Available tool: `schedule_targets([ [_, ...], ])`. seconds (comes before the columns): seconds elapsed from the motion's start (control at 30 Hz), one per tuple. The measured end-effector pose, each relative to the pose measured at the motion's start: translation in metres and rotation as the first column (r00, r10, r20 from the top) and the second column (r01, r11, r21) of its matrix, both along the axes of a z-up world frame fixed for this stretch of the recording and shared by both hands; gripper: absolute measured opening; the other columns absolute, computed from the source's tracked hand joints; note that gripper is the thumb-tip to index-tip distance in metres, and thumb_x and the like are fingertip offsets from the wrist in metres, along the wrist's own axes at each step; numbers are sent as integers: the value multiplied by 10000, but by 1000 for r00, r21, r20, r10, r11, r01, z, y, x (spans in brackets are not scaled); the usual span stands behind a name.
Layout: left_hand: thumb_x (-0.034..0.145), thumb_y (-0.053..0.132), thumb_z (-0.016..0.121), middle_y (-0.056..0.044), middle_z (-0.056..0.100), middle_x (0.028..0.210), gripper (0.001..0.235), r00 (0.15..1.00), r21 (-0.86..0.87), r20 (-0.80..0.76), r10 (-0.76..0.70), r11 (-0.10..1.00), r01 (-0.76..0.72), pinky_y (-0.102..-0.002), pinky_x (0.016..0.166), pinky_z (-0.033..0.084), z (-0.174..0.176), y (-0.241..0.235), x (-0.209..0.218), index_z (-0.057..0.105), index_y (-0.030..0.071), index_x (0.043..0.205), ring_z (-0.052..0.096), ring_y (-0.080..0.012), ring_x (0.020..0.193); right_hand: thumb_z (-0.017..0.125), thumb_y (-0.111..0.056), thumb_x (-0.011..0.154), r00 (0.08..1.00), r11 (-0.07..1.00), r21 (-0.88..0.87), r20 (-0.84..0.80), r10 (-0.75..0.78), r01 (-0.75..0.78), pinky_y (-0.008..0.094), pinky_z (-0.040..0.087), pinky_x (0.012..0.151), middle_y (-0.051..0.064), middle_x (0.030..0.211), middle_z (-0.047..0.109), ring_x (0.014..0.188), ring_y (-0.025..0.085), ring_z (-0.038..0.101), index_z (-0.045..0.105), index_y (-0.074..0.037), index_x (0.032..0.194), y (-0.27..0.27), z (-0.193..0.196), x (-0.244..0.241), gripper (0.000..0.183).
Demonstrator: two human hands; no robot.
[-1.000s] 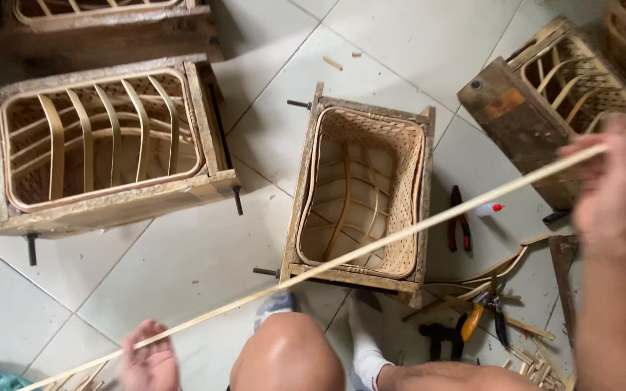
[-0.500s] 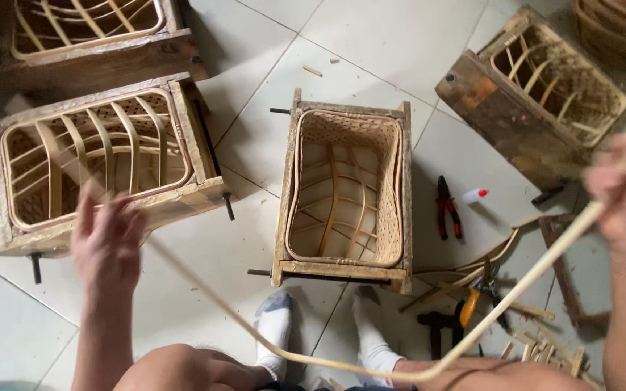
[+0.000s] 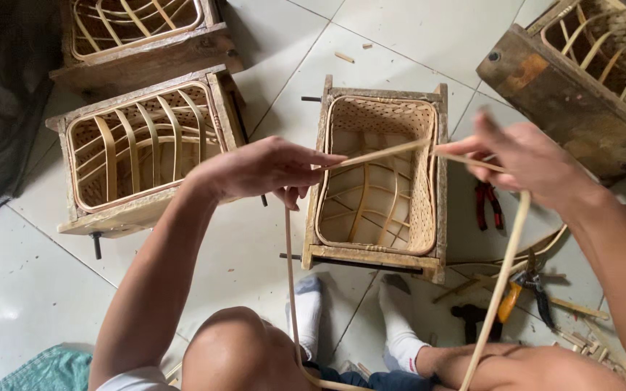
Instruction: The person applies glue to the inner rim of a rectangular woven basket held in a wooden jig. They then insert thin wooden strips into the rim, tapping them into place with a hammer and adjusting them by hand.
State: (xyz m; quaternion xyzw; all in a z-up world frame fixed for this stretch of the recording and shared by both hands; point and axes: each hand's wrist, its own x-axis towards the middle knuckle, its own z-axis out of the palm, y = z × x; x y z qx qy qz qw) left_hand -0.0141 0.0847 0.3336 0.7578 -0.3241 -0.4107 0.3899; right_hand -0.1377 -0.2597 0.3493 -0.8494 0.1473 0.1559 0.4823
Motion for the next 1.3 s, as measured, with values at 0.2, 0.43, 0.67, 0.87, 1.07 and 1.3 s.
schedule_targets([
  [0.2, 957, 316, 595, -5, 744, 855, 435, 995, 189, 95, 16, 981, -34, -292, 708, 644, 11, 8, -5, 635, 334, 1390, 719, -106, 687, 419, -694, 943, 995, 985, -164, 97, -27, 43, 282, 454, 412, 67, 623, 589, 449, 133, 468, 794, -96, 1166, -9, -17, -17, 740],
  [0.43, 1011, 174, 636, -111, 744, 946, 319, 774, -418, -25, 632, 697, -583, -366, 802, 646, -64, 81, -103, 617, -14, 1268, 773, -188, 840, 540, -150, 1008, 970, 990, -2, 198, -138, 141, 314, 610, 728, 145, 968, 775, 782, 180, 762, 492, -2, 1498, -29, -63, -161, 514],
  [0.67, 1076, 129, 617, -157, 771, 1084, 295, 738, -321, -102, 667, 680, -659, -335, 887, 636, -158, 49, -97, 629, -62, 1301, 762, -191, 970, 545, -98, 1150, 835, 885, 294, 319, -448, 362, 311, 621, 789, 178, 1034, 699, 891, 197, 732, 482, 167, 1352, -43, -136, -166, 339],
  [0.87, 1028, 167, 713, -265, 309, 1655, 837, 699, -453, 387, 601, 784, -424, -472, 1271, 296, -195, -56, 1, 152, 53, 1639, 334, -372, 1537, 575, 19, 1169, 693, 895, -153, 692, -205, 418, 230, 569, 512, 157, 1073, 674, 693, 151, 655, 376, 72, 1659, -58, -184, -32, 532],
  [1.07, 938, 46, 571, -210, 136, 1730, 839, 672, -135, 680, 294, 951, -279, -544, 1316, 18, -254, -107, 59, 127, 26, 1649, 47, -384, 1625, 593, 62, 1179, 654, 897, -234, 753, -77, 375, 252, 622, 667, 180, 1209, 612, 851, 185, 647, 507, 58, 1593, -41, -253, 46, 423],
  [1.3, 945, -56, 418, -210, 84, 1765, 805, 604, 112, 788, 119, 937, -331, -581, 1339, 8, -292, -112, 58, 122, 16, 1690, 33, -348, 1651, 544, 113, 1097, 672, 904, -224, 735, -90, 365, 270, 622, 800, 222, 1419, 513, 1085, 251, 648, 574, 84, 1439, -25, -303, 69, 345],
])
